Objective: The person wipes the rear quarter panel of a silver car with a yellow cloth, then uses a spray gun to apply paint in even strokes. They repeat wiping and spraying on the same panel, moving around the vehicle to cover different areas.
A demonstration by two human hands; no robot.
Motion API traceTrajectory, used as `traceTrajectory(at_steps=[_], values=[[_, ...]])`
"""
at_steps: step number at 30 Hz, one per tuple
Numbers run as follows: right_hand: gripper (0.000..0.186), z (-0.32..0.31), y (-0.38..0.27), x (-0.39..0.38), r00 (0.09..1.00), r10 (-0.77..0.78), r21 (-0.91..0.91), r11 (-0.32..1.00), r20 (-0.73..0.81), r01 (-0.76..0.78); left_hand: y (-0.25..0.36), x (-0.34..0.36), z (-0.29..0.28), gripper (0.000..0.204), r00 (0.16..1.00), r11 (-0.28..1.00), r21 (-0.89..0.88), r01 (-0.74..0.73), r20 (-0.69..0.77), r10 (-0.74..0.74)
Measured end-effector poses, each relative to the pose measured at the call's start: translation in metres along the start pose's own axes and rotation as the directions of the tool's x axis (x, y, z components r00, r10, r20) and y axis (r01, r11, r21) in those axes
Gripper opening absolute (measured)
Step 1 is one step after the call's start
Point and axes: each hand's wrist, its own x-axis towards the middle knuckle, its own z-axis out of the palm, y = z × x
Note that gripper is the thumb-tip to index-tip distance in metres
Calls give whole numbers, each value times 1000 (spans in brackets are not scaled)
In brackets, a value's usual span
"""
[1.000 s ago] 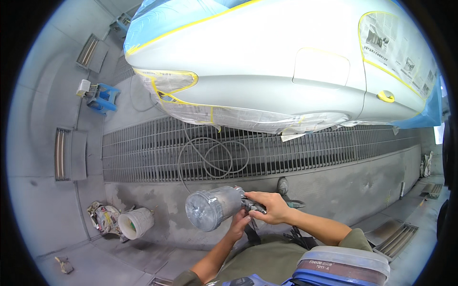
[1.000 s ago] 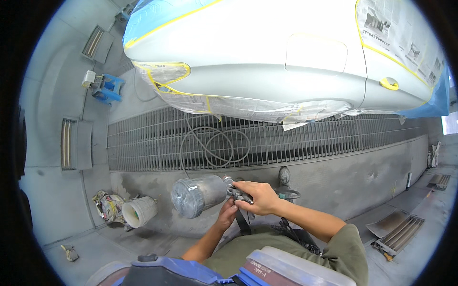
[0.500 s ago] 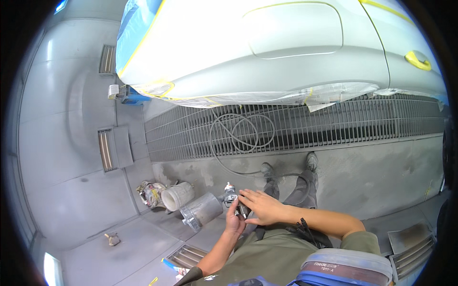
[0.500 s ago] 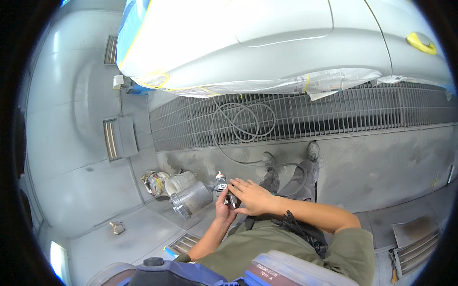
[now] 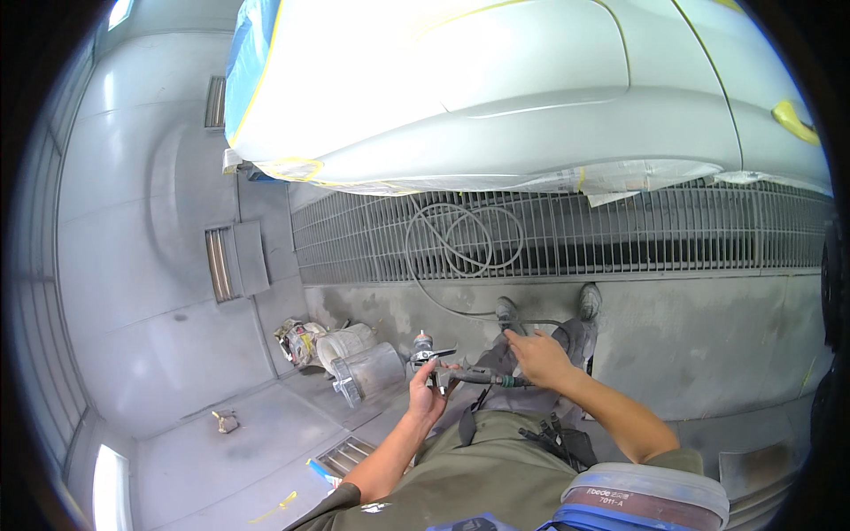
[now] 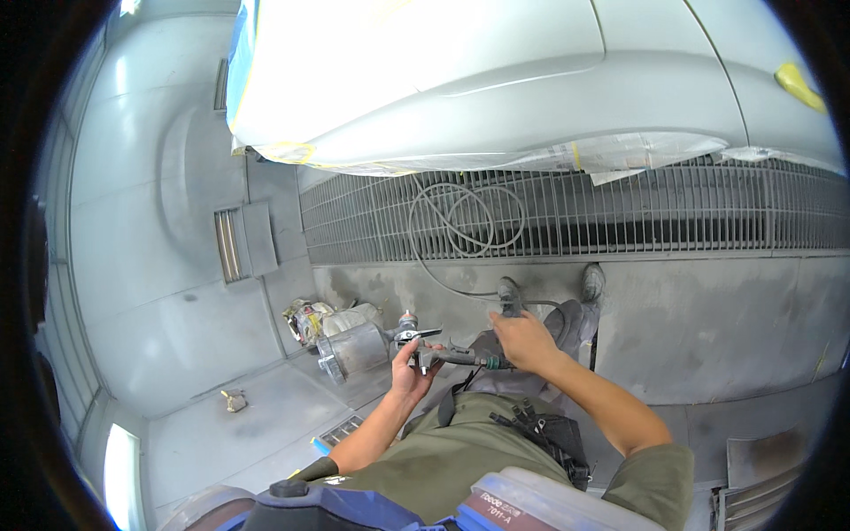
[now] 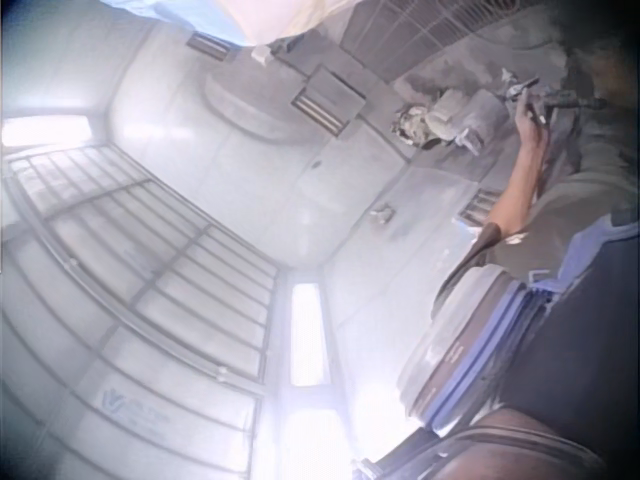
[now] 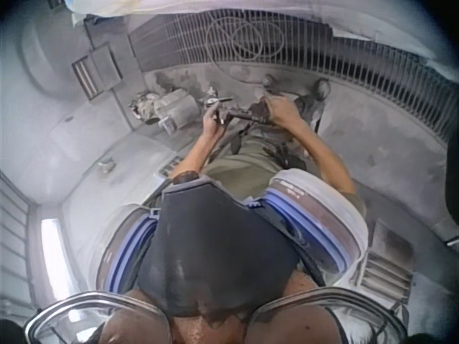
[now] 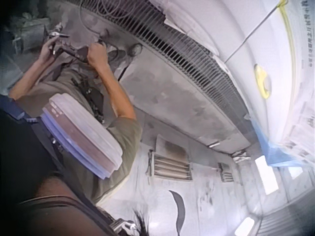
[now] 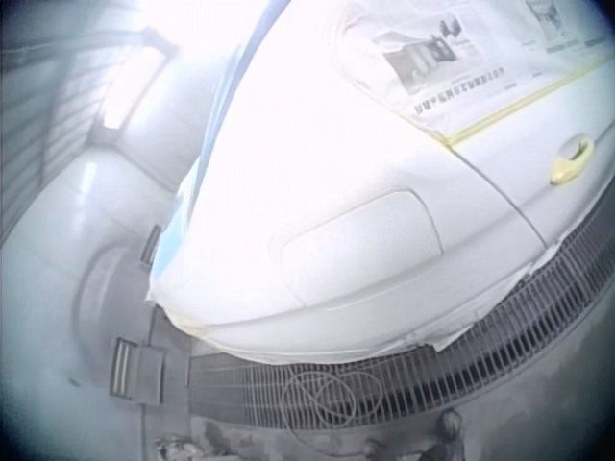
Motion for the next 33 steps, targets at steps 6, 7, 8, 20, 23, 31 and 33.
traceTrajectory(at_steps=[6, 7, 8, 20, 23, 31, 33], values=[[23, -16, 9, 7, 1000, 23, -89, 996, 10, -22, 10, 19, -25, 23, 992, 992, -23, -126, -2, 126], [22, -17, 9, 8, 993, 105, -177, 980, 55, -94, 14, 24, -31, 22, 991, 990, -46, -132, -7, 131], [21, -17, 9, 10, 998, 55, -144, 988, 27, -50, 18, 29, -39, 22, 991, 988, -71, -134, -13, 133], [49, 83, -9, 39, 881, 449, -338, 815, -148, -472, 99, 133, -202, 24, 982, 925, -342, -164, 34, 186], [59, 121, -8, 36, 779, 619, -276, 734, -104, -620, 144, 156, -248, 19, 974, 907, -356, -224, -49, 221], [74, 213, -13, 78, 416, 863, 433, 270, 287, -860, 276, 209, -290, 25, 953, 901, -310, -304, -117, 281], [72, 231, -19, 113, 446, 804, 573, 164, 394, -803, 302, 223, -286, 25, 952, 906, -294, -305, -90, 292]])
